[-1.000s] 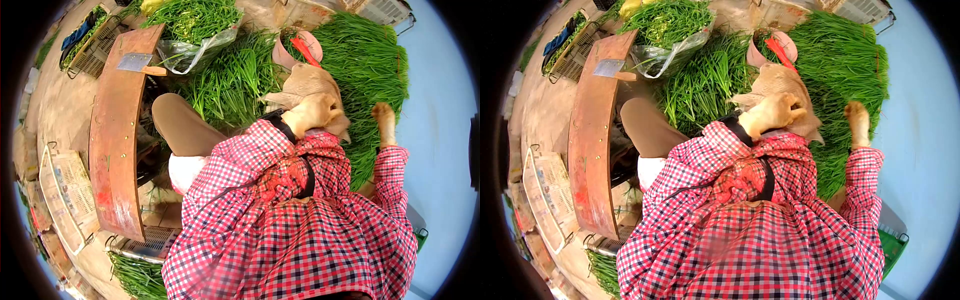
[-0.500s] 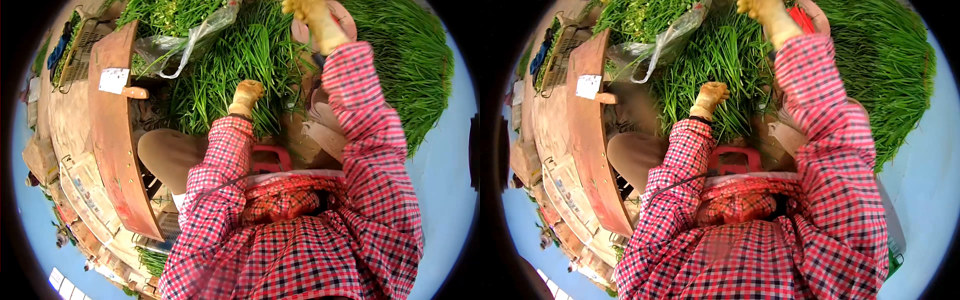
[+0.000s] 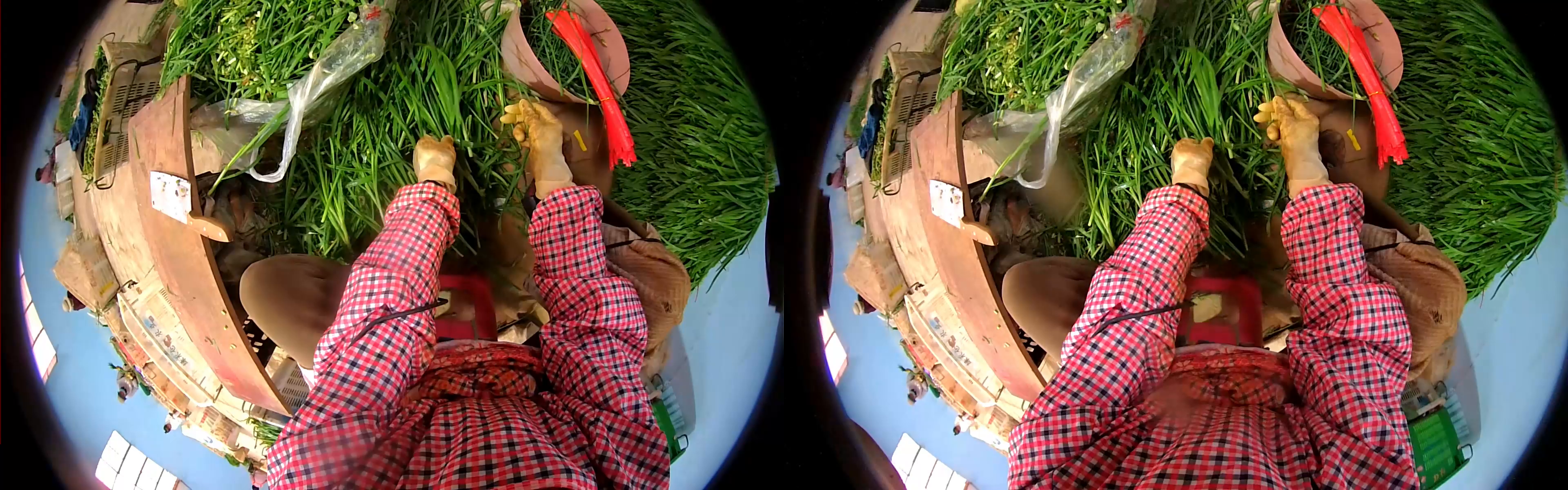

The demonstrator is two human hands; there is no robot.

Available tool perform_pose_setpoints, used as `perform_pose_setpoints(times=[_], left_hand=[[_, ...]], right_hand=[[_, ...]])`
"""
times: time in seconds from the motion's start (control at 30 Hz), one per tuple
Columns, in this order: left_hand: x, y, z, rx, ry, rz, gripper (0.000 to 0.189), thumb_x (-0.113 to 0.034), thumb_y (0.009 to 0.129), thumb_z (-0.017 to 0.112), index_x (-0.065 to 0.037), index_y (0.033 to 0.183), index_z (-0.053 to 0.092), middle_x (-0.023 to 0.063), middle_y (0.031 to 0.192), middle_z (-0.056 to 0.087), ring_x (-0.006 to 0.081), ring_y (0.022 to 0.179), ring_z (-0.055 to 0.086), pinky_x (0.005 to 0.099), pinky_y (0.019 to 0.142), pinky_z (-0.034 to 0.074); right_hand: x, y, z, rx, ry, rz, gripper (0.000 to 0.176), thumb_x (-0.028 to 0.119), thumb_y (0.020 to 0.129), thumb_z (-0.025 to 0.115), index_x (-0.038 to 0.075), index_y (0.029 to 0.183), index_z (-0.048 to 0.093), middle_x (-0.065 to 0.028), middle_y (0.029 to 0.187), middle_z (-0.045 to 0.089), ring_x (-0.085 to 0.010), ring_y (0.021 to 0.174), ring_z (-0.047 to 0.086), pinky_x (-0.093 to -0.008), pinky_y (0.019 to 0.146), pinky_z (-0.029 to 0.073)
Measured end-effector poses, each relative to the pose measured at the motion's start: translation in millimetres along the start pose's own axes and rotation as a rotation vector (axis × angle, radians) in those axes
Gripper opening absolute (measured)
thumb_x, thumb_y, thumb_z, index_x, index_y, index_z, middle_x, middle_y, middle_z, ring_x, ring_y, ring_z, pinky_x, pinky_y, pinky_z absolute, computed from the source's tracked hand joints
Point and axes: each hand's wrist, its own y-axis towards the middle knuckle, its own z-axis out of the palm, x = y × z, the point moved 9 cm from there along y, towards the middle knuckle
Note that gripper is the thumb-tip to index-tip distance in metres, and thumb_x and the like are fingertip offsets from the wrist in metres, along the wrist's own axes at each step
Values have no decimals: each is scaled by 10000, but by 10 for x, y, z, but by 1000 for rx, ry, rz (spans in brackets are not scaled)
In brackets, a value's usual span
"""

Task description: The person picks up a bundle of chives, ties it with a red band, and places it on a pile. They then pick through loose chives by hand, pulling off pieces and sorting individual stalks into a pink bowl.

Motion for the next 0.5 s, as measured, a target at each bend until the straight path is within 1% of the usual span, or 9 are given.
perform_pose_setpoints(times=[0.07, 0.1, 0.2, 0.23, 0.3, 0.33, 0.4, 0.43, 0.5], left_hand=[[1, -318, -290, -121, -258, -50, 410, -379, 765, 635, 22, 849, 659, 185, 850, 667, 330, 830, 630, 348, 756, 490], [97, -530, -303, -58, -548, -191, 366, -333, 779, 646, 27, 849, 659, 143, 777, 674, 244, 738, 635, 308, 706, 483], [146, -768, -208, -110, -849, -34, 275, -242, 818, 646, 30, 854, 661, 55, 735, 677, 104, 627, 562, 248, 610, 446], [130, -880, -275, -163, -795, 28, 277, -239, 833, 635, 37, 854, 658, 55, 741, 676, 107, 633, 562, 246, 616, 445], [107, -1043, -319, -97, -817, 26, 286, -253, 840, 633, 31, 864, 657, 57, 760, 677, 103, 658, 571, 236, 632, 446], [109, -1096, -338, -106, -841, 35, 284, -254, 841, 631, 29, 861, 655, 54, 756, 674, 101, 655, 567, 233, 629, 444], [86, -1150, -392, -125, -888, 62, 282, -257, 844, 628, 24, 856, 652, 47, 749, 667, 97, 648, 559, 229, 625, 439], [74, -1145, -384, -40, -921, 53, 332, -253, 838, 630, 65, 930, 612, 66, 740, 653, 118, 652, 556, 260, 636, 442], [38, -1196, -481, -39, -989, 77, 316, -259, 839, 625, 53, 887, 623, 55, 720, 640, 114, 630, 541, 258, 620, 435]], right_hand=[[27, -38, 40, 9, -31, 15, 237, 218, 932, 509, 4, 911, 611, -126, 770, 670, -79, 443, 460, -204, 384, 307], [58, -81, 85, 27, -11, 9, 235, 217, 932, 509, 5, 919, 609, -125, 775, 670, -79, 445, 460, -200, 383, 307], [120, -131, 255, 105, 38, -14, 264, 275, 920, 537, 18, 926, 599, -121, 787, 669, -78, 445, 457, -188, 365, 299], [72, -75, 309, 149, 51, 38, 283, 303, 912, 546, 25, 907, 595, -121, 787, 668, -77, 447, 459, -189, 359, 298], [-10, 25, 412, 236, 73, 143, 324, 359, 896, 563, 37, 868, 589, -121, 788, 668, -77, 451, 464, -190, 347, 297], [75, -40, 472, 192, 23, 115, 381, 423, 878, 571, 48, 808, 572, -124, 780, 669, -81, 426, 458, -192, 330, 299], [-9, -14, 578, 290, -32, 203, 378, 418, 879, 572, 49, 797, 570, -128, 775, 670, -83, 403, 448, -194, 324, 301], [-32, -8, 648, 337, -61, 245, 376, 415, 879, 572, 49, 792, 569, -130, 772, 671, -84, 391, 442, -195, 321, 302], [-20, 49, 712, 298, -92, 151, 357, 395, 886, 566, 45, 827, 605, -117, 802, 678, -88, 388, 454, -195, 331, 305]])
